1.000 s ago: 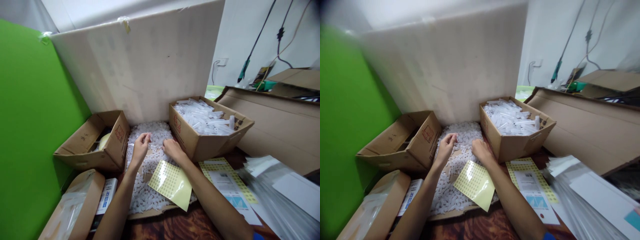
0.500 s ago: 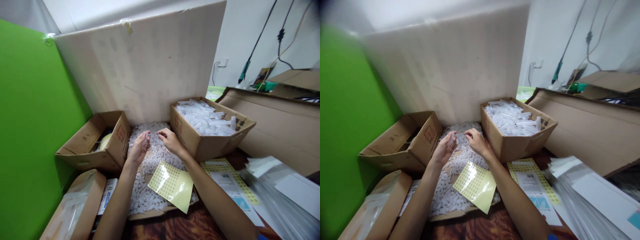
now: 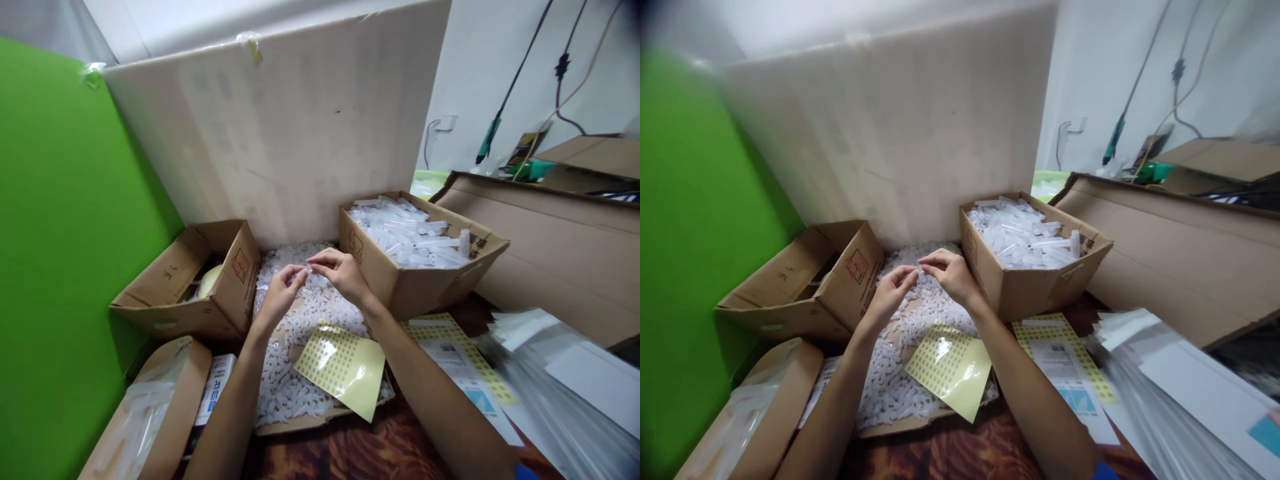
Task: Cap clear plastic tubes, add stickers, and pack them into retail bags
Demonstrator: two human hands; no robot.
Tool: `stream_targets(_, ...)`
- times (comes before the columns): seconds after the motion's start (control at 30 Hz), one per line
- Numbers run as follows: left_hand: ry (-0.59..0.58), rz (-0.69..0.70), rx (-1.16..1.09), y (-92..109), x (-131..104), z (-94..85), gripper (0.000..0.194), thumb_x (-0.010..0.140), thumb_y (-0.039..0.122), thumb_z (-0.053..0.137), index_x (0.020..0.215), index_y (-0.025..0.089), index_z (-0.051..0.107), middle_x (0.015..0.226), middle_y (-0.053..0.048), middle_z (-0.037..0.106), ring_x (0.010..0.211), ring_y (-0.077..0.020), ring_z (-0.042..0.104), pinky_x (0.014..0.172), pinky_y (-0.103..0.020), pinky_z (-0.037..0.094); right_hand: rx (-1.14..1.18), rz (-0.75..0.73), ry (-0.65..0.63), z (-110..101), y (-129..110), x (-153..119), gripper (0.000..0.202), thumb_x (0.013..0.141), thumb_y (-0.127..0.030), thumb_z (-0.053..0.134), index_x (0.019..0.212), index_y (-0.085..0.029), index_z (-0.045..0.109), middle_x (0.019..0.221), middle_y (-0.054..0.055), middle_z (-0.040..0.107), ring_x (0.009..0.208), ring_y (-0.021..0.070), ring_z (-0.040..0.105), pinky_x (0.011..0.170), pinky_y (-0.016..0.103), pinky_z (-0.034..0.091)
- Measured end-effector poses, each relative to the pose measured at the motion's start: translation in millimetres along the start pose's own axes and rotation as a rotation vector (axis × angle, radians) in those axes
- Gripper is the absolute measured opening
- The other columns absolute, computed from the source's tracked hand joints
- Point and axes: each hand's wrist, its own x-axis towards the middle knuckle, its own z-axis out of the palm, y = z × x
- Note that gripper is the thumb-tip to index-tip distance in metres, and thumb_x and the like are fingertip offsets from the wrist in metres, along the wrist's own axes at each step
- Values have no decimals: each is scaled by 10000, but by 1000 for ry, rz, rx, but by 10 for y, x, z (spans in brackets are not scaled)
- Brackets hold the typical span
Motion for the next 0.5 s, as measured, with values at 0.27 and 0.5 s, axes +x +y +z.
stream_targets(0.27, 69, 98, 153, 86, -70, 105, 367, 885, 428, 684, 1194, 235, 731, 1153, -72, 755, 946, -219, 693, 825, -315, 527, 15, 85, 41, -8, 38, 6, 395, 682, -526, 841, 728, -162, 694, 650, 40, 701, 617, 186, 665, 624, 303, 551)
stream_targets(0.5, 220, 124, 227, 42, -59, 102, 240, 867, 376, 709, 1036, 222, 783, 1067, -64, 781, 1023, -240, 711, 929, -338, 527, -776, 155, -157, -115, 321, -62, 280, 985, -356, 533, 879, -184, 728, 848, 88, 757, 803, 212, 709, 743, 290, 524)
